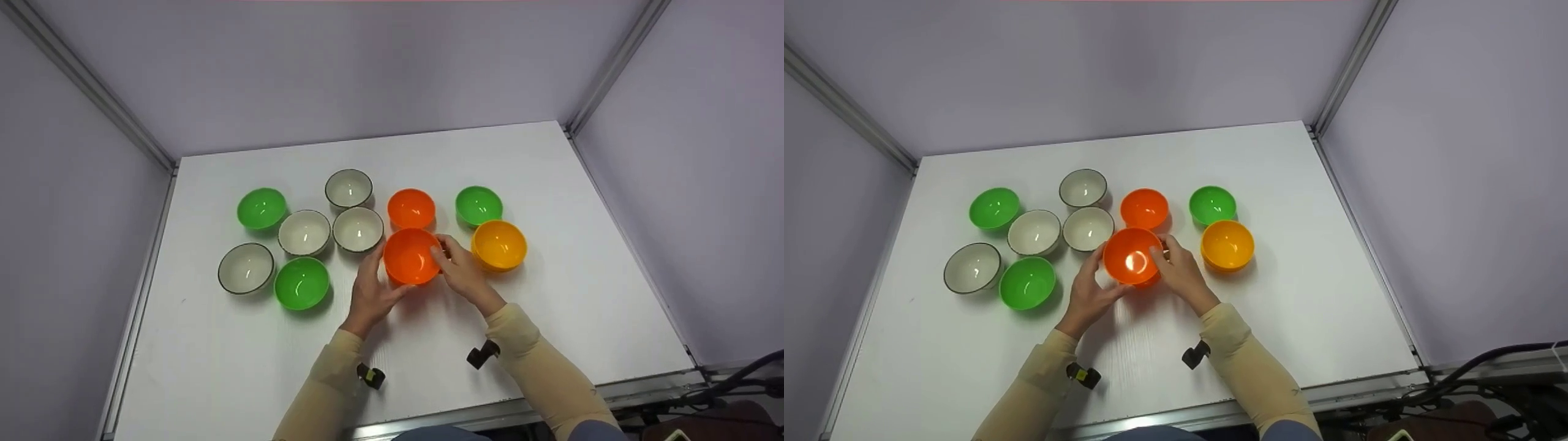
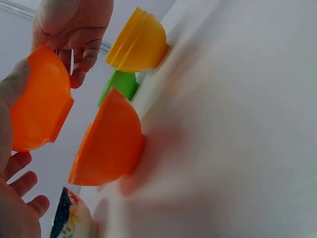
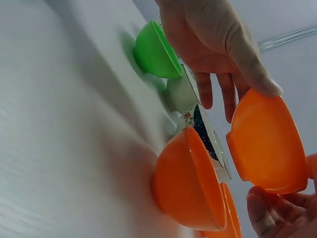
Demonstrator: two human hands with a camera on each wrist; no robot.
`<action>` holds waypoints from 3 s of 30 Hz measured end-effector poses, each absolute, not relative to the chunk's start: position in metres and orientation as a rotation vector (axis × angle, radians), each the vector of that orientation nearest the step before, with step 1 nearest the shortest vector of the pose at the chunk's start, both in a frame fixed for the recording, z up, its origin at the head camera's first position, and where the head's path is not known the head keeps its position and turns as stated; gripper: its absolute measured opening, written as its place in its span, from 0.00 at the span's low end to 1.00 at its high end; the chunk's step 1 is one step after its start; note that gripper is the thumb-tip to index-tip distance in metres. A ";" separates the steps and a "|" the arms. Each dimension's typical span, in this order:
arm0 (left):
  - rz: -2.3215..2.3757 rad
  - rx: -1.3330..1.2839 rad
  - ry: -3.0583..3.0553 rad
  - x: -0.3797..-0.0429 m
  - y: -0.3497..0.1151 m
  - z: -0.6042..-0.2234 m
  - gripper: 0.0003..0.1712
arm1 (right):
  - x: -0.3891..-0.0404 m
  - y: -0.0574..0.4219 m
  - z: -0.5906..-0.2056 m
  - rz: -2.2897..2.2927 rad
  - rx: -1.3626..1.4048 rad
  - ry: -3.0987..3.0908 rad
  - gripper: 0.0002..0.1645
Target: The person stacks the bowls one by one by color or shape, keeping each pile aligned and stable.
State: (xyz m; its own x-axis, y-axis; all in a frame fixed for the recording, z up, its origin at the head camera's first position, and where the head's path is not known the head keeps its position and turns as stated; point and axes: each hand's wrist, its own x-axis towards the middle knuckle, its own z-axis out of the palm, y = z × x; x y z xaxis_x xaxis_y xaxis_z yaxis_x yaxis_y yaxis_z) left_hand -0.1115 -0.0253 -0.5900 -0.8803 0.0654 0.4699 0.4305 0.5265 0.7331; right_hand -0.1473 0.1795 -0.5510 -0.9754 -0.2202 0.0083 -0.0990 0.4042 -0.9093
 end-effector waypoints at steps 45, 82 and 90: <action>-1.468 -0.282 -2.593 -0.128 -0.018 -0.635 0.60 | -0.162 0.201 -0.638 -1.602 -0.453 2.390 0.59; -1.575 -0.319 -2.656 -0.140 0.010 -0.641 0.60 | -0.146 0.219 -0.617 -1.891 -0.250 2.056 0.57; -1.493 -0.341 -2.671 -0.141 0.016 -0.641 0.60 | -0.147 0.228 -0.644 -1.837 -0.194 2.170 0.56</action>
State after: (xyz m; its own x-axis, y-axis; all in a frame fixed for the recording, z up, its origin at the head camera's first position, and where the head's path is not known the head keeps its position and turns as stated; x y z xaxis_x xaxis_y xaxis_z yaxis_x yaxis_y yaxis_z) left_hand -0.1409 0.0163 -0.6410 -0.9735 0.1615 0.1619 0.2224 0.5053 0.8338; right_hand -0.1467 0.2276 -0.6440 -0.9487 -0.2869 -0.1332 0.0841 0.1774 -0.9805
